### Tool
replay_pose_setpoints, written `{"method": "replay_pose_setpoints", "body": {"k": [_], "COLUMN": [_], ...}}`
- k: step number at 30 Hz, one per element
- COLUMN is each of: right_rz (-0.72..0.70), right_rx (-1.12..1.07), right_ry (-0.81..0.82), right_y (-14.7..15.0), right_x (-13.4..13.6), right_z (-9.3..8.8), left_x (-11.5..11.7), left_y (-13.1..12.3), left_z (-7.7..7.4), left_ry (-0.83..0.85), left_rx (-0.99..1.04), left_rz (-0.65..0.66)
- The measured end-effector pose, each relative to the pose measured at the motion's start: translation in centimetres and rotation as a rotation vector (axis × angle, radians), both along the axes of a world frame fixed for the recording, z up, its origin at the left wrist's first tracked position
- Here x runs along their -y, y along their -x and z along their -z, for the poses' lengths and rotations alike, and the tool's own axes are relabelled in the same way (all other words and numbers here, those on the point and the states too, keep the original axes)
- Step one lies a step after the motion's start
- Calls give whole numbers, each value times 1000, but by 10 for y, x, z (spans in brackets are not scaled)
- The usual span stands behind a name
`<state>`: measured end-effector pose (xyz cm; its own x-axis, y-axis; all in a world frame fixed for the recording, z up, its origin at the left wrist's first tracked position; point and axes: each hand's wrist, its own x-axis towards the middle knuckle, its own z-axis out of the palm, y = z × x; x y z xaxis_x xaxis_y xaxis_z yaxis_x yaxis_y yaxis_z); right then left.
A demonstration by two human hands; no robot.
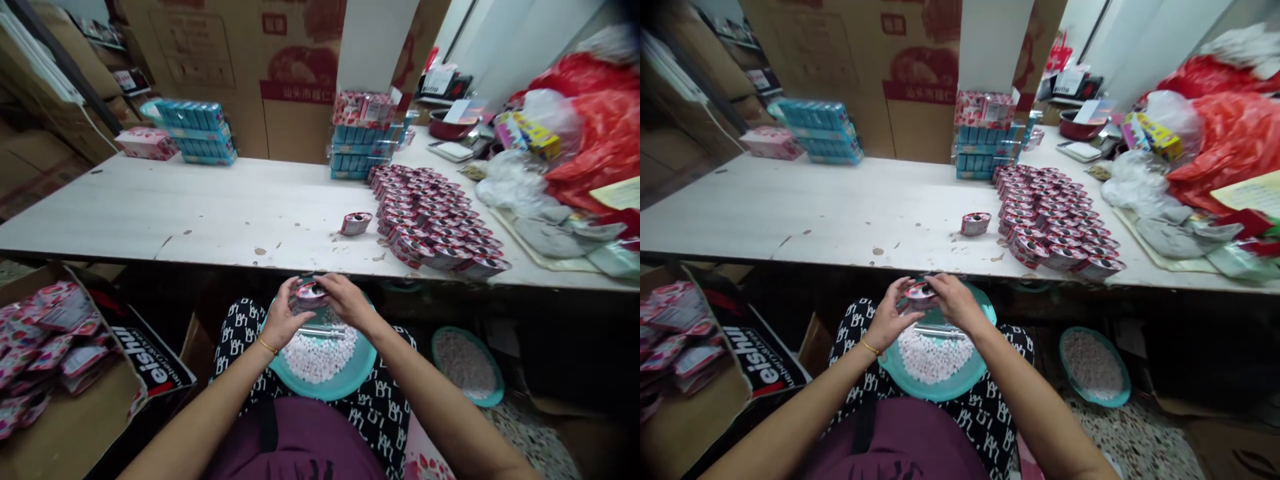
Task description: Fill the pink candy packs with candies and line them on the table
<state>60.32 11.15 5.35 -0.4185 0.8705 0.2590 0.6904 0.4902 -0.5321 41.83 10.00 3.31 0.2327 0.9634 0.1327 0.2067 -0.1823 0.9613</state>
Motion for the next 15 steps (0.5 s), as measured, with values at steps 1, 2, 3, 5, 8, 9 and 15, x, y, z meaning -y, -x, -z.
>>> {"method": "replay_pose_setpoints", "body": {"k": [1,2,3,5,8,9,15], "right_rz": [38,89,145,249,385,429,76], "right_rx": [20,41,61,83,89,90,397], "right_ry": [-24,-43,-51,-61,-171,-218,222], "right_y": [-13,-28,-43,-70,-89,-87,-35], "right_x": [-15,-31,-48,-77,-92,-86,11], "right_z": [-6,-11,-14,-17,-17,-16,52], "left_x": [-2,-4,-6,-10,-15,-16,20], "left_y": [-1,1,4,20,72,99,293], "left_z": [-6,-11,-15,-22,-25,-25,2], "left_ry": [5,9,9,-13,-127,-179,-30], "left_rx": [39,61,71,90,114,92,-535], "left_rz": [-11,-19,-27,-67,-281,-408,-1142]}}
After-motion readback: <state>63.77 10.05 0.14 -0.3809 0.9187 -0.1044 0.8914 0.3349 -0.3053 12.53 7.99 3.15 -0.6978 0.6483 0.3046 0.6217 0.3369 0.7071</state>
